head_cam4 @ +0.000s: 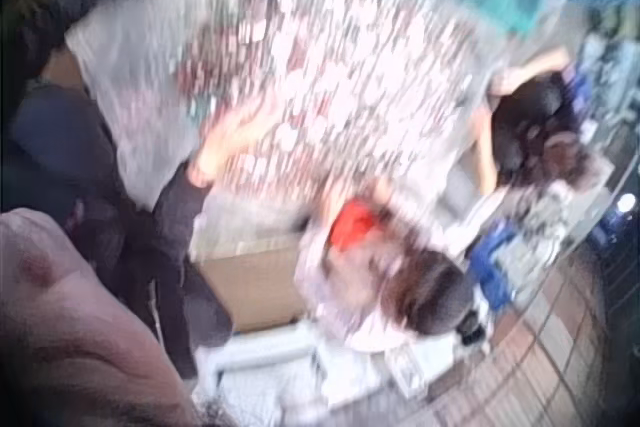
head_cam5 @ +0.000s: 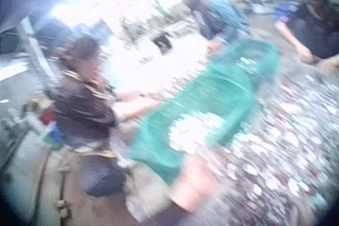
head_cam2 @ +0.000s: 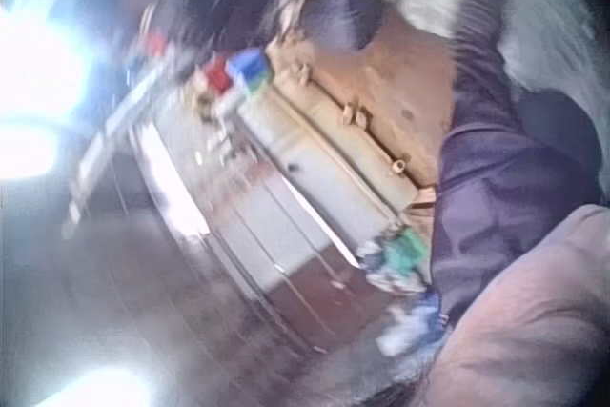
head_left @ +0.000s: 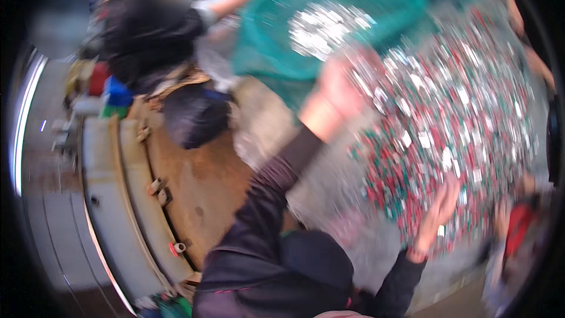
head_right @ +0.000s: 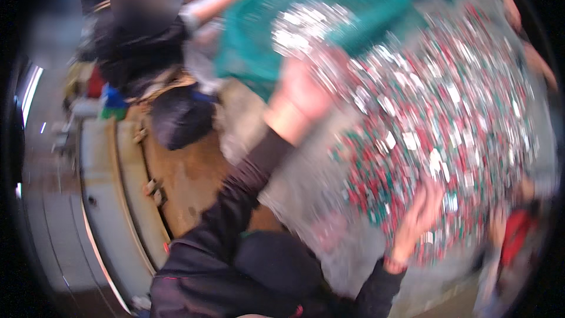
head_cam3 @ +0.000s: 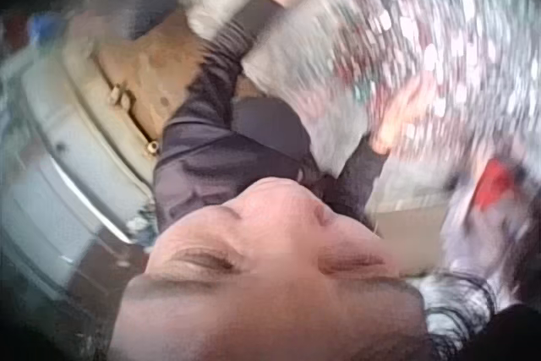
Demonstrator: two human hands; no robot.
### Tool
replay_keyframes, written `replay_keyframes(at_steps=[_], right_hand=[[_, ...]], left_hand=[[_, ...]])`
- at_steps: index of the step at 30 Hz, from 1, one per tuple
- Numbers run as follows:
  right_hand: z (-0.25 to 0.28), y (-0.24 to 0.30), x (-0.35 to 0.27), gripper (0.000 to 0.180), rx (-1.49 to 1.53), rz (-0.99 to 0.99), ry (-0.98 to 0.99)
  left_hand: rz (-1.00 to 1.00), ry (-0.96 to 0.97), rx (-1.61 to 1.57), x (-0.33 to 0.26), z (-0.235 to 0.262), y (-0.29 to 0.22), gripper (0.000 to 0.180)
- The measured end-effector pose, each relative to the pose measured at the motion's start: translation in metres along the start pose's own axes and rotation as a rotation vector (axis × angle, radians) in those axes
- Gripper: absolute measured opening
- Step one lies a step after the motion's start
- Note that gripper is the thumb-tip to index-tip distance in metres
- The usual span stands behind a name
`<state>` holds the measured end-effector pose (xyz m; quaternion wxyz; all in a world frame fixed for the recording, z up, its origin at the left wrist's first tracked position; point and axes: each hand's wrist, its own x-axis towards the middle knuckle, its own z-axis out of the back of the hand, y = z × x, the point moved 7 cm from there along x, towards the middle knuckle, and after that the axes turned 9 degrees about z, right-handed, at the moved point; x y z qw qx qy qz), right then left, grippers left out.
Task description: The person sits on the floor and sorts a large pile of red, green, and white plastic bottle caps by hand. They pick up individual caps and place them into a green mesh basket. Other workers are visible nearby performing similar sorting tasks.
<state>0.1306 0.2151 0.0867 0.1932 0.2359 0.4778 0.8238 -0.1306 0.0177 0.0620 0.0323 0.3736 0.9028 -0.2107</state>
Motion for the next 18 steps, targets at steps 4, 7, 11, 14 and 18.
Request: replay_keyframes(at_steps=[4,7,11,14,18], right_hand=[[0.041,-0.028,0.001,0.036,-0.13,-0.025,-0.114],[0.051,-0.043,-0.005,0.058,-0.153,-0.161,-0.16],[0.026,-0.059,-0.012,0.089,-0.375,-0.175,0.115],[0.014,-0.078,-0.035,0.11,-0.567,-0.246,0.284],[0.002,-0.091,-0.062,0.079,-0.648,-0.197,0.212]], left_hand=[[-0.757,-0.548,1.258,0.008,-0.053,-0.143,0.051],[-0.97,-0.497,1.791,-0.001,-0.067,-0.099,0.041],[-0.119,0.138,1.965,-0.013,0.001,0.077,0.036],[-0.139,0.296,2.179,-0.023,0.026,0.149,0.048],[-0.217,0.264,2.2,-0.018,0.035,0.171,0.043]])
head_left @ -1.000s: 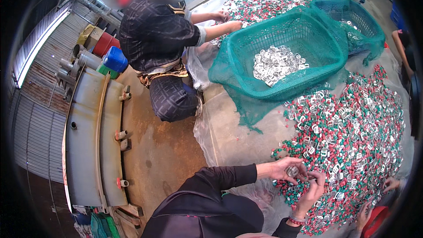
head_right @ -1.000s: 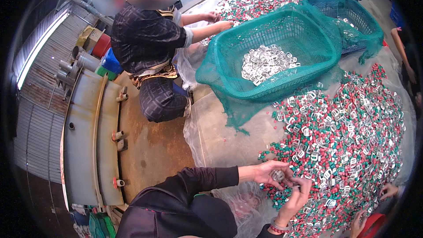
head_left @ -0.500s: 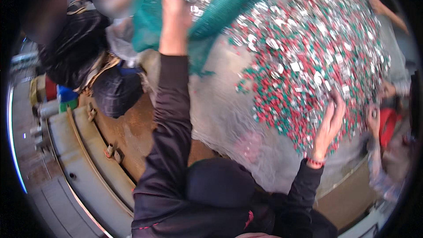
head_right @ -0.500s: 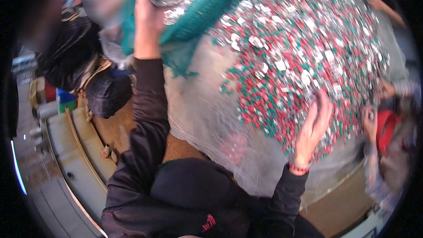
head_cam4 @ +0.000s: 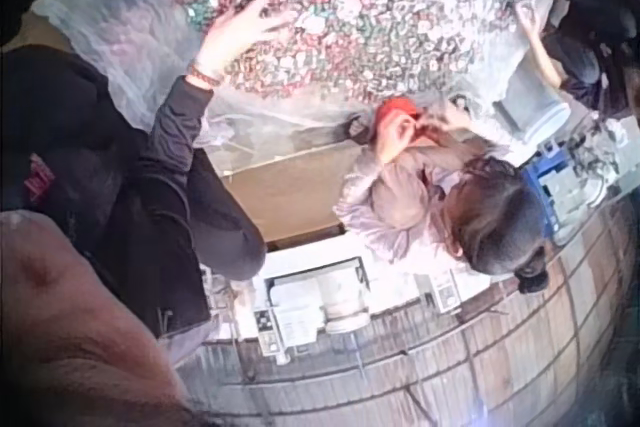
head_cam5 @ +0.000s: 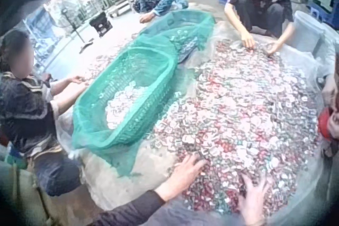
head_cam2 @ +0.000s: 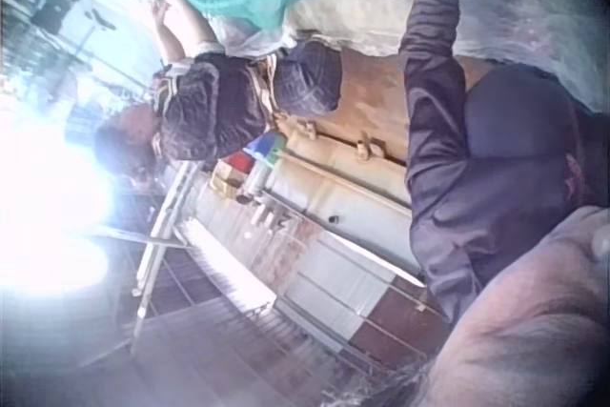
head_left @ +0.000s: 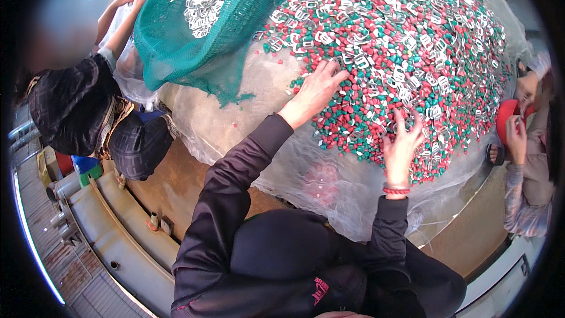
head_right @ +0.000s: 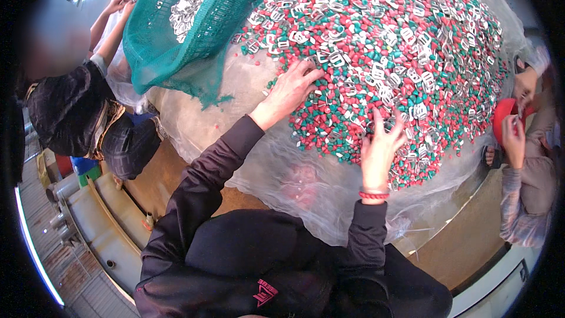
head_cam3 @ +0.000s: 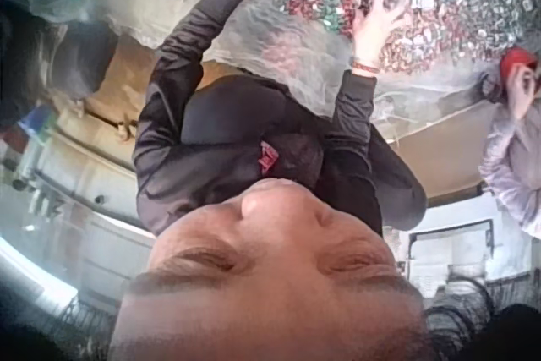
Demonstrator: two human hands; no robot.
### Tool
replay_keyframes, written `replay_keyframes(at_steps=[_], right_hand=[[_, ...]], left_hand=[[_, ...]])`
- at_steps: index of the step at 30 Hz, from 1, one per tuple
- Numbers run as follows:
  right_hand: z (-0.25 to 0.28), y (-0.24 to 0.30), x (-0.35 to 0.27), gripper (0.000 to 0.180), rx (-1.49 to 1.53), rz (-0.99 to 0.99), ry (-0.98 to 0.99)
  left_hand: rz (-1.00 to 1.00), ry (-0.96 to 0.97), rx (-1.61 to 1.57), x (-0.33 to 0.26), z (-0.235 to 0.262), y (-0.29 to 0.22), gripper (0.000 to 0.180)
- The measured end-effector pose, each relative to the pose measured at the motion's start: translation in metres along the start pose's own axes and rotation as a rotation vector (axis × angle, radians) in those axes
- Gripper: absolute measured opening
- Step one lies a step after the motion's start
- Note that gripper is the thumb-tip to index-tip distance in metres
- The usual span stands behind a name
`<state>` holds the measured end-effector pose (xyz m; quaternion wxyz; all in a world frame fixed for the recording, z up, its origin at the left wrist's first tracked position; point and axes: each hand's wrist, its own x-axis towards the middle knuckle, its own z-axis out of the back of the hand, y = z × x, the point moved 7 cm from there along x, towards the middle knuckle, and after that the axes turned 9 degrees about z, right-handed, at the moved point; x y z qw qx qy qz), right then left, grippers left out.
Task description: The person sits on the floor and sorts a large pile of red, green, and white plastic bottle caps by hand. They pick up individual caps and place them into a green mesh basket. Other workers are visible nearby performing similar sorting tasks.
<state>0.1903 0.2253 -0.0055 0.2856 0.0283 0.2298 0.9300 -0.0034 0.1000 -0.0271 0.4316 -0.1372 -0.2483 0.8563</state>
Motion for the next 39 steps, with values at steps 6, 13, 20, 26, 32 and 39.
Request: replay_keyframes(at_steps=[6,13,20,26,32,39], right_hand=[[-0.047,0.034,0.003,0.043,0.443,0.07,-0.152],[-0.038,0.069,0.046,0.057,1.739,-0.093,0.122],[-0.018,0.047,0.046,0.061,1.931,-0.422,0.323],[-0.035,0.037,0.031,0.061,1.906,-0.468,0.27],[-0.045,0.038,0.023,0.05,1.968,-0.561,0.297],[-0.042,0.031,0.021,0.031,1.664,-0.483,0.227]], left_hand=[[0.143,0.11,-0.412,-0.014,-0.014,-0.017,0.037],[0.323,0.212,-0.994,-0.003,0.029,0.004,0.068],[0.409,0.279,-1.207,-0.009,0.042,0.008,0.082],[0.381,0.391,-1.142,-0.011,0.036,0.011,0.056],[0.375,0.327,-1.21,-0.008,0.036,0.012,0.043],[0.392,0.35,-1.853,-0.006,0.02,-0.003,0.013]])
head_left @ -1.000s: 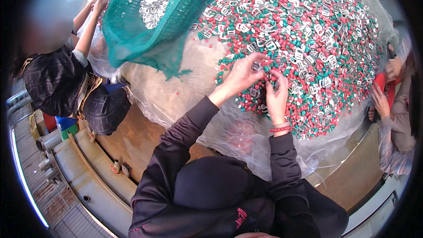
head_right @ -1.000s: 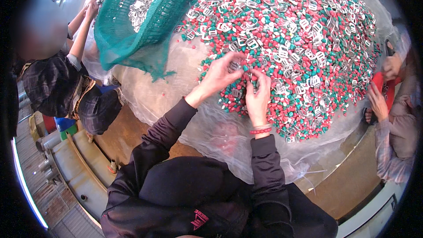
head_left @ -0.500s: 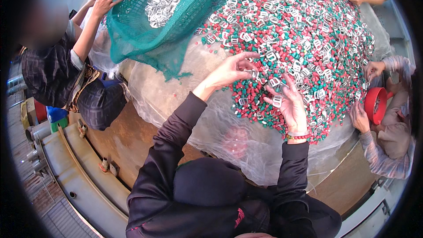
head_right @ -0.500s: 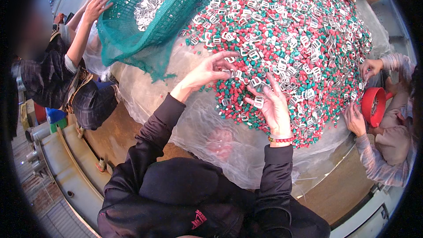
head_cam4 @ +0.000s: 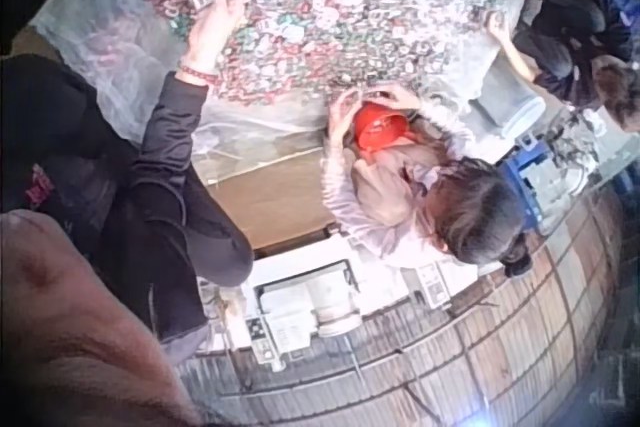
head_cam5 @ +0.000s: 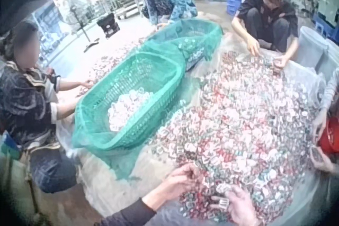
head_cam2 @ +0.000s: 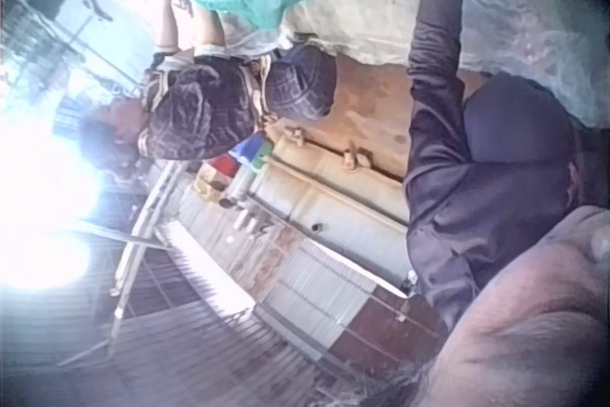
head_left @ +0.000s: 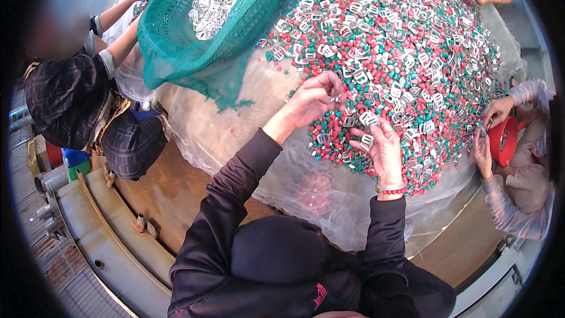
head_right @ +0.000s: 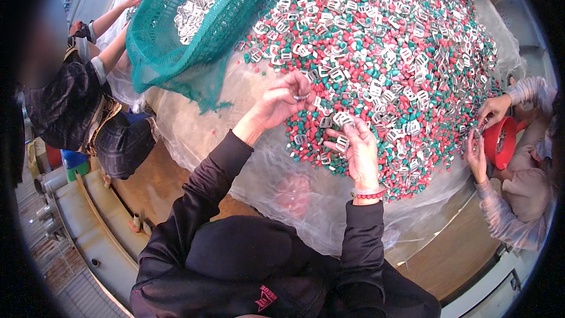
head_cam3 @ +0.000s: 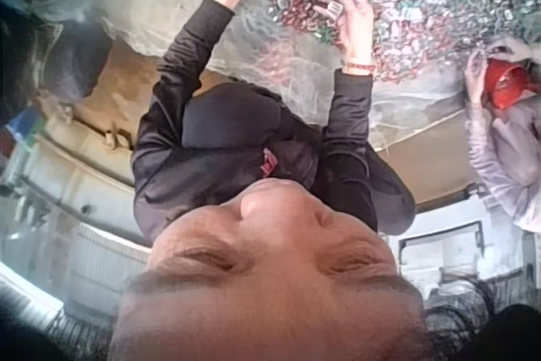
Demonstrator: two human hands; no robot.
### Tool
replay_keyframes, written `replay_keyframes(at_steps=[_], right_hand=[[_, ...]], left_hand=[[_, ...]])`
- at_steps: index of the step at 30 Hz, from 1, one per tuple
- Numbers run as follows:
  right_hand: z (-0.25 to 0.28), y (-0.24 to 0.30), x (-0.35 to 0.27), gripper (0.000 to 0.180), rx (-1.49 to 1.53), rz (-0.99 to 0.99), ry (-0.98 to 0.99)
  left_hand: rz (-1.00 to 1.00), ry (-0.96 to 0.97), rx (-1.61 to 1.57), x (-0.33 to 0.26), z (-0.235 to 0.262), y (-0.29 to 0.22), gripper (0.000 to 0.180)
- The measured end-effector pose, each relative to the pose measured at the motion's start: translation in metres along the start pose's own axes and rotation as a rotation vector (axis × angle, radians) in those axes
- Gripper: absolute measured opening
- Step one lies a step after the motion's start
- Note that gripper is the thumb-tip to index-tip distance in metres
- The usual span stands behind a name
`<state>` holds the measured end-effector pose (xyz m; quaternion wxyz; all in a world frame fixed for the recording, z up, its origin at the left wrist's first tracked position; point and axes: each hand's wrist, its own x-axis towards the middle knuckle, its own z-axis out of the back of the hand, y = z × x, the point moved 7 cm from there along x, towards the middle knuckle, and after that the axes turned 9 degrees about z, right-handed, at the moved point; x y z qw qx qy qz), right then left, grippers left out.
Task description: The person sits on the floor and sorts a large pile of red, green, and white plastic bottle caps by hand. They pick up individual caps and place them into a green mesh basket. Other workers are visible nearby performing similar sorting tasks.
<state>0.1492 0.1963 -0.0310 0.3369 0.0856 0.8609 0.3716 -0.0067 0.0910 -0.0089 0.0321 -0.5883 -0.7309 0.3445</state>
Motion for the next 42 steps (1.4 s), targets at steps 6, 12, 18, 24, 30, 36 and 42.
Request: replay_keyframes(at_steps=[6,12,18,24,30,36,42], right_hand=[[-0.012,0.006,-0.003,0.027,0.059,0.046,-0.027],[-0.024,0.008,0.008,0.026,-0.047,0.245,-0.199],[-0.02,0.019,0.008,0.023,0.25,0.226,-0.104],[-0.044,0.01,0.01,0.025,0.207,0.091,0.091],[-0.026,-0.003,0.007,0.01,0.114,0.089,-0.123],[0.02,0.015,-0.006,0.014,0.217,0.113,-0.365],[0.015,0.065,-0.022,0.038,0.269,0.212,0.174]], left_hand=[[-0.019,-0.104,0.902,0.008,-0.018,0.026,0.031],[-0.111,-0.449,0.837,-0.003,-0.004,0.013,0.029],[-0.158,-0.384,0.924,-0.012,0.0,-0.023,0.025],[-0.163,-0.253,0.86,-0.011,-0.014,-0.007,0.019],[-0.568,-0.305,1.296,-0.028,-0.054,-0.014,0.014],[-0.271,0.171,1.175,-0.037,-0.052,-0.005,0.01],[-0.03,0.015,0.105,-0.049,0.005,-0.014,0.041]])
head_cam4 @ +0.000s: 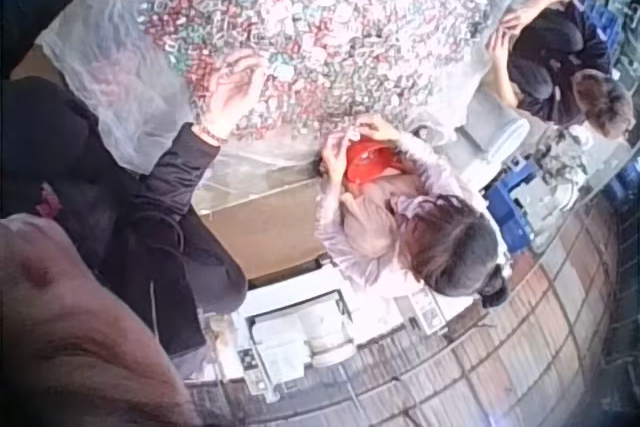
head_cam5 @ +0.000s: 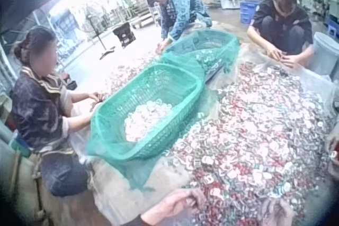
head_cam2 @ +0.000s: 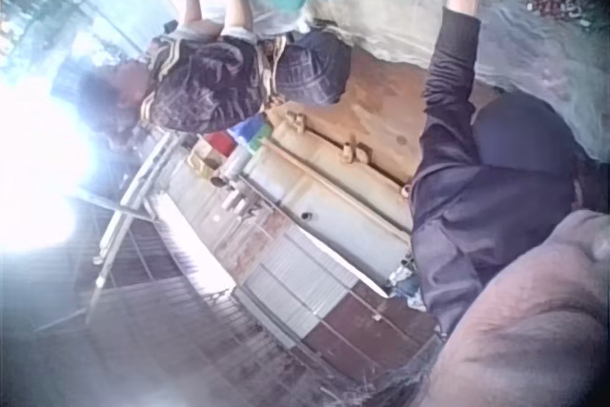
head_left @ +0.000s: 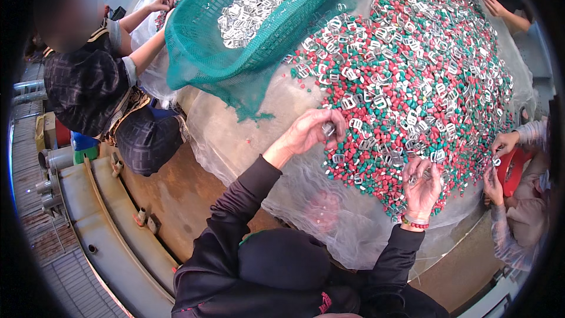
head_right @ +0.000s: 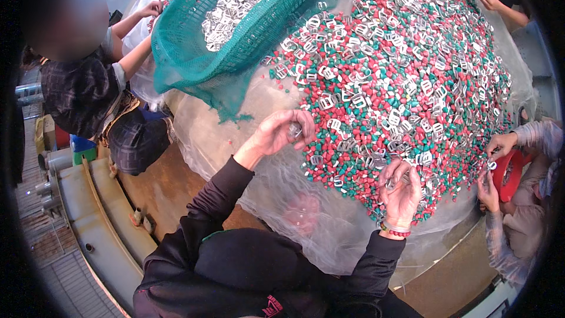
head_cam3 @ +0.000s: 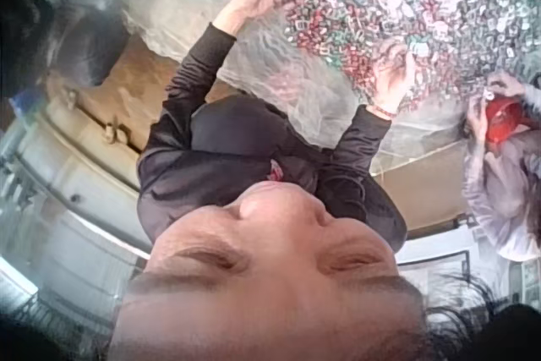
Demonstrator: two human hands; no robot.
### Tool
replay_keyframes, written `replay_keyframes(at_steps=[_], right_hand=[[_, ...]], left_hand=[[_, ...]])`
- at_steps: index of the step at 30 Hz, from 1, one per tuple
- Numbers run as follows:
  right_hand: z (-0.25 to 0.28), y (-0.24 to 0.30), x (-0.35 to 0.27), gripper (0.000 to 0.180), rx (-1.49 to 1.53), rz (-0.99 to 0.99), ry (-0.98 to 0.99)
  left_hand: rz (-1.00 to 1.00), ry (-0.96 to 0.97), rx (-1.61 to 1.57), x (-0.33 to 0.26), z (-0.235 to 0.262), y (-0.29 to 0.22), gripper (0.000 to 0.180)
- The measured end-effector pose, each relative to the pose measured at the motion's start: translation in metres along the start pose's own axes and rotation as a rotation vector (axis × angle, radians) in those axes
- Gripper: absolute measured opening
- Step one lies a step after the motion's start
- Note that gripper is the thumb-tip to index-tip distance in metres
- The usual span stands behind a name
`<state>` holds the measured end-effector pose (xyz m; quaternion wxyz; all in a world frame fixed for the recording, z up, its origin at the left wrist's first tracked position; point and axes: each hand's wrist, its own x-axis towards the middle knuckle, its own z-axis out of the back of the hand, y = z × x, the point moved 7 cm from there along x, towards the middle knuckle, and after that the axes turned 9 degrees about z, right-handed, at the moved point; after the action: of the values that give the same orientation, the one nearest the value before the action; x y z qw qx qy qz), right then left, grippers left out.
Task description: The person sits on the floor and sorts a large pile of red, green, and white plastic bottle caps by hand. They pick up individual caps and place them into a green mesh basket. Other workers are visible nearby performing similar sorting tasks.
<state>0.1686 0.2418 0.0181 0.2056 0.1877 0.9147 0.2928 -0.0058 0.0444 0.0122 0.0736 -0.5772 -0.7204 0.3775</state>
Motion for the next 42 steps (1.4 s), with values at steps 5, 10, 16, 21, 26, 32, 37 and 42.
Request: replay_keyframes(at_steps=[5,10,16,21,26,32,37,42], right_hand=[[0.008,-0.024,0.006,0.038,-0.37,-0.13,-0.164],[0.007,-0.077,0.012,0.036,-1.021,-0.262,-0.017],[-0.013,-0.098,0.025,0.02,-1.723,0.273,0.099],[0.022,-0.069,0.02,0.01,-1.09,0.047,-0.205],[0.007,-0.097,0.018,0.032,-1.805,0.048,0.179],[0.009,-0.093,0.023,0.011,-1.414,0.246,-0.059],[0.014,-0.107,0.021,0.042,-1.811,0.044,0.136],[0.016,-0.101,0.029,0.023,-1.435,0.355,0.043]], left_hand=[[0.275,-0.266,0.229,0.027,0.027,0.019,0.028],[-0.068,-0.326,1.44,0.062,0.014,0.021,0.025],[-0.067,-0.382,1.653,0.062,0.013,0.02,0.029],[0.094,-0.159,0.289,0.019,0.03,-0.004,0.021],[0.228,-0.098,-0.019,-0.013,0.024,0.017,0.011],[0.108,-0.315,1.257,-0.015,0.025,0.059,0.032],[0.133,-0.447,1.67,-0.014,0.005,0.094,0.033],[0.075,-0.218,1.088,0.004,-0.002,0.067,0.023]])
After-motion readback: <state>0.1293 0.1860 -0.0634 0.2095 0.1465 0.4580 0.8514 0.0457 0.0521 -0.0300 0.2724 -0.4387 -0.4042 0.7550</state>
